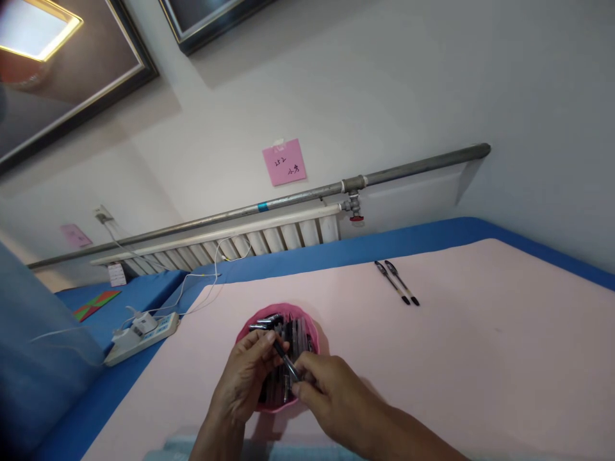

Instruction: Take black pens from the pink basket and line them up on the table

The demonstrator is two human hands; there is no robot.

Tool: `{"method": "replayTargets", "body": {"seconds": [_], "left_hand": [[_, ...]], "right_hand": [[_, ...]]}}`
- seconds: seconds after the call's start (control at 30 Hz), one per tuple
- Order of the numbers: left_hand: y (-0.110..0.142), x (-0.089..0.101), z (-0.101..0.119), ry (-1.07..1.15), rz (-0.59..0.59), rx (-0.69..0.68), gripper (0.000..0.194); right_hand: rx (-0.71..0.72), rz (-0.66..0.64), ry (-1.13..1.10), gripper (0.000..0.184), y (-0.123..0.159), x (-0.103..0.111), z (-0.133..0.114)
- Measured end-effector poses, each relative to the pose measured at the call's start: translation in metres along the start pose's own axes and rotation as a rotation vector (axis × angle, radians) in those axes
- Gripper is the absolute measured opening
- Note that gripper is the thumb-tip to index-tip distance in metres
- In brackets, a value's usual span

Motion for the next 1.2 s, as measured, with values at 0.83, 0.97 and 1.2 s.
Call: {"method": "replayTargets", "body": {"seconds": [0.83,0.97,1.2], "left_hand": [[0.0026,-0.0022,0.0004,0.016,-0.091,0.038,0.027],[0.0021,-0.0025,-0.0011,0.013,-0.042,0.054,0.028],[0.0029,-0.0027,0.0013,0.103,-0.101,0.052,0.021]], "right_hand": [[-0.015,-0.050,-0.035,0.016,-0.0003,0.0004,-0.0011],[0.018,-0.031,-0.027,0.018,-0.0007,0.0004,-0.0017],[-0.048,-0.125,-0.153,0.013,-0.0004,0.0010,-0.0069]]}}
Point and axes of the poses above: each hand's wrist, its own y-axis away from the middle knuckle, its own x-axis out of the back of the hand, z = x × y, the point moved 2 cm from there along -y, towards the middle knuckle, and after that the axes turned 1 degree about x, right-handed, at the moved point
